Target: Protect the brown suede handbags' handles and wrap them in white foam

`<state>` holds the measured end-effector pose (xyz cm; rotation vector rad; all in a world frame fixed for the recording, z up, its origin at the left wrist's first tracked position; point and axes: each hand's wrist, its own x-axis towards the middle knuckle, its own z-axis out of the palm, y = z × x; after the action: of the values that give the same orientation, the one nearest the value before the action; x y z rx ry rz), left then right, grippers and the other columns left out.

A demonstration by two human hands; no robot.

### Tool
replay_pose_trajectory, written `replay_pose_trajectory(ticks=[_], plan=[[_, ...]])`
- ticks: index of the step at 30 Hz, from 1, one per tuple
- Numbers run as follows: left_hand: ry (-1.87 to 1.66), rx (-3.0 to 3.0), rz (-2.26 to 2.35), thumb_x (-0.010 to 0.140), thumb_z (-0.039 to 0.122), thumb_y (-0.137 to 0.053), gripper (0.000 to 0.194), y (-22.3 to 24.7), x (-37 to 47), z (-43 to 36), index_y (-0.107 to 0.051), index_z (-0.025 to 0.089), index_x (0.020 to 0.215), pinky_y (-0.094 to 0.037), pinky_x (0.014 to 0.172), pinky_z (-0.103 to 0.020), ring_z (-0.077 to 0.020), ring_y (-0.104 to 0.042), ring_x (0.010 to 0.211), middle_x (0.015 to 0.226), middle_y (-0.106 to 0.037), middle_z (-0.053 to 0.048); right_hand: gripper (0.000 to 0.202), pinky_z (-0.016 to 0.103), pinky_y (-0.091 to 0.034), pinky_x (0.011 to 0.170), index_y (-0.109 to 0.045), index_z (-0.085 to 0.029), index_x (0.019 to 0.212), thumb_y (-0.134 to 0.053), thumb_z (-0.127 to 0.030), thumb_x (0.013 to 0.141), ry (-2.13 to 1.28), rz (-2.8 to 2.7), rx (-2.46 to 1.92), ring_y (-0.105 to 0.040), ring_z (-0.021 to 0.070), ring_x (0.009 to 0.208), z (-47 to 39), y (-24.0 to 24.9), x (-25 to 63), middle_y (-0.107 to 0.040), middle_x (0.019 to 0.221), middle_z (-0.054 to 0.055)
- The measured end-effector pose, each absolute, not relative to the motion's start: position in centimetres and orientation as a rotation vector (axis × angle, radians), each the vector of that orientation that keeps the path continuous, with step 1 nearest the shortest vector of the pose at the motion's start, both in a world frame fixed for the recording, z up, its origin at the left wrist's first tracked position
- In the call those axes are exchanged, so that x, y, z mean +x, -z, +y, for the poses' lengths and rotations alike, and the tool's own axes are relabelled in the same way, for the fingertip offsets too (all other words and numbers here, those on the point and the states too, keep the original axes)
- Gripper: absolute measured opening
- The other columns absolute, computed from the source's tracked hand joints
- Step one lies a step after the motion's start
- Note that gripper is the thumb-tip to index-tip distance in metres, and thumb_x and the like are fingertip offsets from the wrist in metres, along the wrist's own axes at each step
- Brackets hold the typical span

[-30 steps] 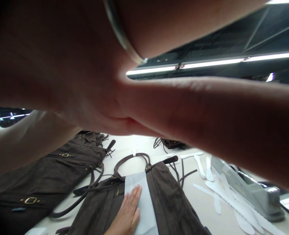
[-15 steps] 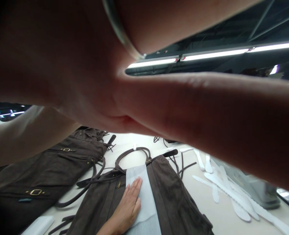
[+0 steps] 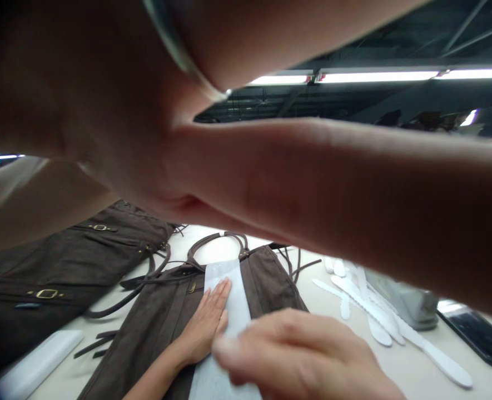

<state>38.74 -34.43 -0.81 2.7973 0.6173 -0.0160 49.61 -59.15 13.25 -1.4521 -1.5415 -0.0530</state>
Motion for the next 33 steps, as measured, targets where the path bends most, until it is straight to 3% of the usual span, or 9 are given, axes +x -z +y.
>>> replay_pose_trajectory(ticks=[5,10,19,27,33], plan=[[-0.027,2.853,0.586,0.091,0.020,-0.027,0.064,1.3,38.7,-34.3,-0.014,0.007,0.152,-0.009,0.121,-0.047,-0.0206,-0.008,0.148,0.160,-0.009,-0.011,0.045,0.035,-0.049,0.098,-0.055,-0.019,0.135,-0.052,-0.018,0.091,-0.174,-1.707,-1.790,-0.060,0.0225,0.111,-51.9,-12.7,50.8,-0.065,0.120,0.009],[-0.105,2.862,0.519,0.091,0.021,-0.028,0.063,2.4,38.6,-33.8,-0.016,0.009,0.152,-0.013,0.120,-0.049,-0.0215,-0.008,0.148,0.160,-0.010,-0.011,0.058,0.046,-0.033,0.113,-0.043,-0.006,0.143,-0.053,-0.021,0.088,-0.180,-1.969,-2.070,-0.038,0.0311,0.137,-46.4,-8.5,52.5,-0.040,0.148,0.019],[-0.037,2.865,0.550,0.092,0.026,-0.029,0.063,2.4,38.9,-33.7,-0.017,0.008,0.152,-0.011,0.121,-0.047,-0.0216,-0.008,0.148,0.159,-0.012,-0.011,0.058,0.051,-0.014,0.120,-0.027,-0.012,0.151,-0.029,-0.041,0.102,0.043,-1.979,-2.040,-0.020,0.0229,0.146,-44.3,1.5,52.4,-0.026,0.156,0.009],[-0.021,2.878,0.563,0.092,0.025,-0.029,0.064,2.2,38.8,-34.1,-0.015,0.009,0.152,-0.009,0.121,-0.046,-0.0200,-0.004,0.148,0.160,-0.006,-0.010,0.056,0.054,-0.020,0.118,-0.028,-0.011,0.150,-0.035,-0.033,0.099,0.202,-2.022,-2.076,-0.023,0.0252,0.145,-45.4,2.8,52.2,-0.023,0.156,0.009],[-0.038,2.883,0.551,0.092,0.025,-0.028,0.064,2.0,38.8,-34.0,-0.017,0.010,0.152,-0.010,0.121,-0.046,-0.0202,-0.005,0.148,0.160,-0.007,-0.010,0.056,0.055,-0.023,0.117,-0.033,-0.011,0.149,-0.042,-0.028,0.095,0.238,-1.980,-2.086,-0.028,0.0264,0.143,-45.5,3.1,52.0,-0.029,0.154,0.009]])
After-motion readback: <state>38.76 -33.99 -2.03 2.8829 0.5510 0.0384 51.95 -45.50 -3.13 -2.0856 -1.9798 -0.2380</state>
